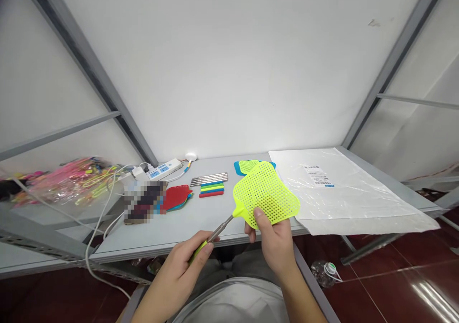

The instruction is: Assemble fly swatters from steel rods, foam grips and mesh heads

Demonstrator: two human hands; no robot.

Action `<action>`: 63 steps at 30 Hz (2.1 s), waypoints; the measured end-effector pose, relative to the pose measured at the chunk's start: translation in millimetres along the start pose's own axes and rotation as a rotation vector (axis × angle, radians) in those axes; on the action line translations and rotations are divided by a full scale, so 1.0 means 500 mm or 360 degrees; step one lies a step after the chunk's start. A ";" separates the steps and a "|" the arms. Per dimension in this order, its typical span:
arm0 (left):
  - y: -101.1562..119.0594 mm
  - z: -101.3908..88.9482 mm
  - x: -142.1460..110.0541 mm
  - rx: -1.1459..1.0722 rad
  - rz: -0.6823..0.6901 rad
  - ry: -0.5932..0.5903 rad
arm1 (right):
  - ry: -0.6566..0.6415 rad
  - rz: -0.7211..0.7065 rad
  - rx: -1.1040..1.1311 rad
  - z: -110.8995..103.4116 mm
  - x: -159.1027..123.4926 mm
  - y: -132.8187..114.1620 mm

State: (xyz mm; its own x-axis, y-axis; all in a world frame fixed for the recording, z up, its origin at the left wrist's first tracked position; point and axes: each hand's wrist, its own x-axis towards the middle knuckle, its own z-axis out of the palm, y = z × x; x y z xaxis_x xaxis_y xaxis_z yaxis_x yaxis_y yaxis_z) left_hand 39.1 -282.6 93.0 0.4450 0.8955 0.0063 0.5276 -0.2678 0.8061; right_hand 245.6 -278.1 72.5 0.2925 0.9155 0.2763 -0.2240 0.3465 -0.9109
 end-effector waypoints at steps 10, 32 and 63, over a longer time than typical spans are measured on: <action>-0.013 -0.013 -0.007 0.0081 0.0070 0.0020 | -0.0151 0.0160 -0.0273 -0.027 -0.004 -0.008; -0.003 -0.006 -0.025 0.0207 0.0114 0.0053 | -0.0558 0.0192 -0.0322 -0.018 -0.001 -0.020; -0.003 0.009 -0.020 -0.0511 -0.0103 -0.0156 | -0.0768 0.0173 -0.0112 -0.012 0.013 0.010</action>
State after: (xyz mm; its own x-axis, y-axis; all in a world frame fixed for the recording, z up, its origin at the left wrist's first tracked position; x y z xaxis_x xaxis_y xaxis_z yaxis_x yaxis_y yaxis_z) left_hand 37.0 -292.6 88.9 0.4939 0.8643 -0.0952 0.3090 -0.0721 0.9483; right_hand 251.8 -271.8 68.1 -0.1964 0.9415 0.2737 -0.1609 0.2444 -0.9562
